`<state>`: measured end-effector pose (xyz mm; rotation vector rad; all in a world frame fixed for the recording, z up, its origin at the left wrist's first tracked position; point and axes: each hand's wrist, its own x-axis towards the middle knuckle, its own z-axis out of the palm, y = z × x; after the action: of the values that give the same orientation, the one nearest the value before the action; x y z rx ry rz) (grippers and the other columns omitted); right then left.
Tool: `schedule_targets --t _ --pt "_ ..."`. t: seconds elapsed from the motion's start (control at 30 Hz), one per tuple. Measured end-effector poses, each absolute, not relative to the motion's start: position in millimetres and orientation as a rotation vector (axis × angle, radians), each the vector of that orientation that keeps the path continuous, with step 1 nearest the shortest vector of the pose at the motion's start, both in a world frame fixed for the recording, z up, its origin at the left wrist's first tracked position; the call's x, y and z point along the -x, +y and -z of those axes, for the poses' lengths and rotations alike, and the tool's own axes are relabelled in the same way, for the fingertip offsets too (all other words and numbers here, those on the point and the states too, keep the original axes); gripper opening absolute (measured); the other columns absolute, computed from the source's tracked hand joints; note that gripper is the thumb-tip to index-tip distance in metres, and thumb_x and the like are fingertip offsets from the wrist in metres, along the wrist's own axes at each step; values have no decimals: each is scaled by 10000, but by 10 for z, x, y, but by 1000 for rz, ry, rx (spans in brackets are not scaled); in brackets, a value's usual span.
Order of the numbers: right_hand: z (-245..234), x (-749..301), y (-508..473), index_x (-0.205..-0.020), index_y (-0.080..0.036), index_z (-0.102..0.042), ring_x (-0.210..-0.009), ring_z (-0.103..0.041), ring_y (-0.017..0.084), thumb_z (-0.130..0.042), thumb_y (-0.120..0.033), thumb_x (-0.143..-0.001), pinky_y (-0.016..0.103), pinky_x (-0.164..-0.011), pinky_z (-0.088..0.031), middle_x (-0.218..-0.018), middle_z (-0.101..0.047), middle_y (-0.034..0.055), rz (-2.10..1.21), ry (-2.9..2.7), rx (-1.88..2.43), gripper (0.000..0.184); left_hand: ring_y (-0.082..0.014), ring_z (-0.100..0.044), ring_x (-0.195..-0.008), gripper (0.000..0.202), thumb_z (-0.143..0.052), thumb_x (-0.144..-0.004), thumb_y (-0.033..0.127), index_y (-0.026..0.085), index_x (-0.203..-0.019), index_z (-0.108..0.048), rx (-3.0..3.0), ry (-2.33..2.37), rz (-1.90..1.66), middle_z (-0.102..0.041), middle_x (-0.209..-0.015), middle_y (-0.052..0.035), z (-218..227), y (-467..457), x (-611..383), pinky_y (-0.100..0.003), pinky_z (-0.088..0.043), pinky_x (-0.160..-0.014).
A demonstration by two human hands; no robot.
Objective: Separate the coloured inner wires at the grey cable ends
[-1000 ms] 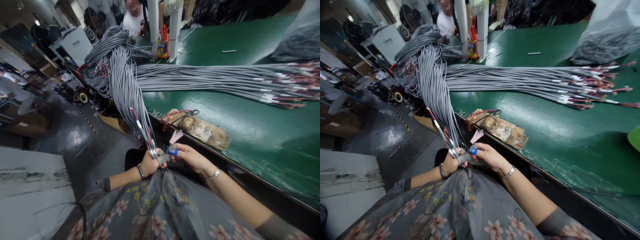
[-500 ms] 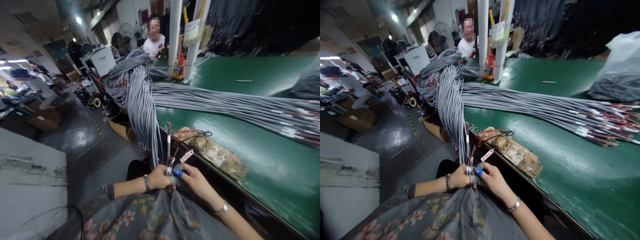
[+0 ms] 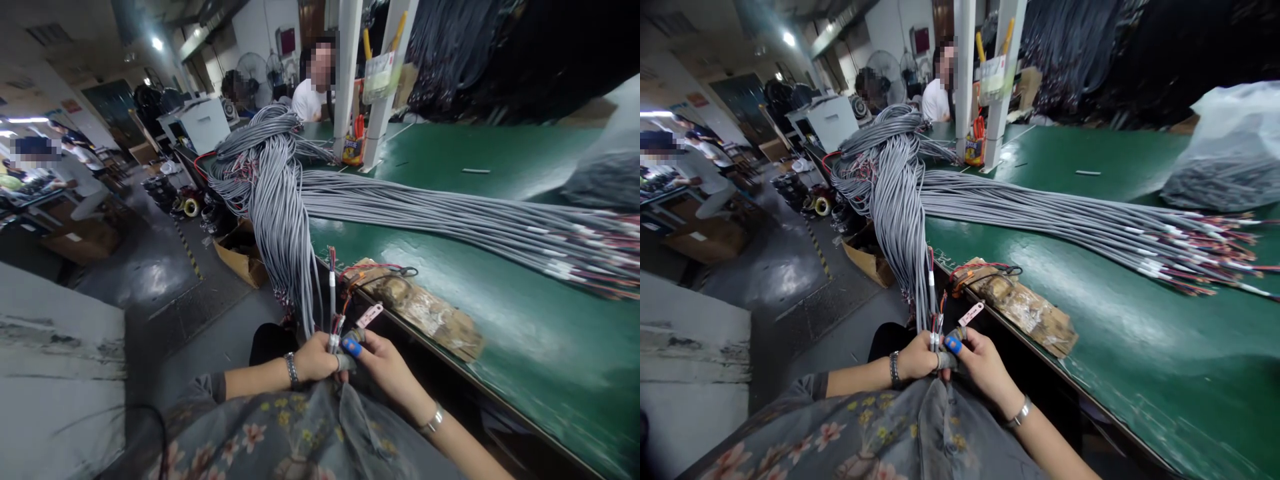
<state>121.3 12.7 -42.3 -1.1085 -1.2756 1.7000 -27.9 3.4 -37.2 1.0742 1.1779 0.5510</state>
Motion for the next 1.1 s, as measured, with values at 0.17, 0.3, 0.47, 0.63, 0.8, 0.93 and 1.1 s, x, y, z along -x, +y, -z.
schedule_targets --t 0.17,0.3,0.47,0.63,0.8,0.93,1.1 --pt "449 -1219 101 -663 -190 -635 -596 -553 169 -719 -592 -624 304 -613 -461 -637 -646 15 -1596 -1334 1128 414 -88 -430 -375 202 -626 -594 273 158 -440 -565 -1099 1182 -535 -519 -408 11 363 15 250 -224 -352 -415" --pt "420 -1234 73 -663 -198 -619 -572 -552 167 -696 -626 -628 306 -596 -463 -626 -636 8 -1630 -1286 1100 437 -87 -433 -370 215 -657 -581 296 153 -444 -573 -1083 1167 -608 -517 -391 5 370 2 240 -217 -338 -404" --pt "426 -1293 40 -735 -203 -646 -623 -567 178 -657 -664 -652 323 -644 -472 -682 -641 23 -1627 -1218 1025 468 -91 -434 -332 327 -736 -544 417 155 -469 -556 -932 1211 -761 -516 -361 -3 380 -4 232 -216 -328 -379" --pt "515 -1288 -12 -809 -194 -645 -651 -557 163 -687 -621 -661 290 -614 -452 -746 -635 33 -1689 -1096 1035 453 -109 -464 -347 418 -735 -555 521 152 -490 -553 -861 1256 -932 -498 -346 -8 361 0 206 -220 -333 -390" --pt "549 -1220 -14 -742 -194 -591 -616 -547 163 -679 -609 -676 307 -613 -448 -643 -603 2 -1694 -1121 1009 429 -104 -454 -348 460 -736 -556 552 151 -449 -536 -904 1248 -926 -499 -350 -11 355 1 190 -230 -359 -414" --pt "543 -1212 6 -697 -198 -583 -580 -528 152 -686 -585 -681 296 -594 -426 -600 -587 -11 -1686 -1121 1023 401 -104 -447 -353 462 -729 -566 562 150 -452 -553 -934 1239 -877 -504 -351 -12 344 3 221 -229 -352 -416" --pt "488 -1182 16 -654 -195 -575 -503 -496 124 -714 -566 -654 267 -530 -391 -555 -566 -26 -1741 -1103 1035 396 -110 -484 -413 417 -736 -594 518 136 -487 -610 -1043 1160 -718 -576 -430 -41 355 -14 322 -233 -374 -453"
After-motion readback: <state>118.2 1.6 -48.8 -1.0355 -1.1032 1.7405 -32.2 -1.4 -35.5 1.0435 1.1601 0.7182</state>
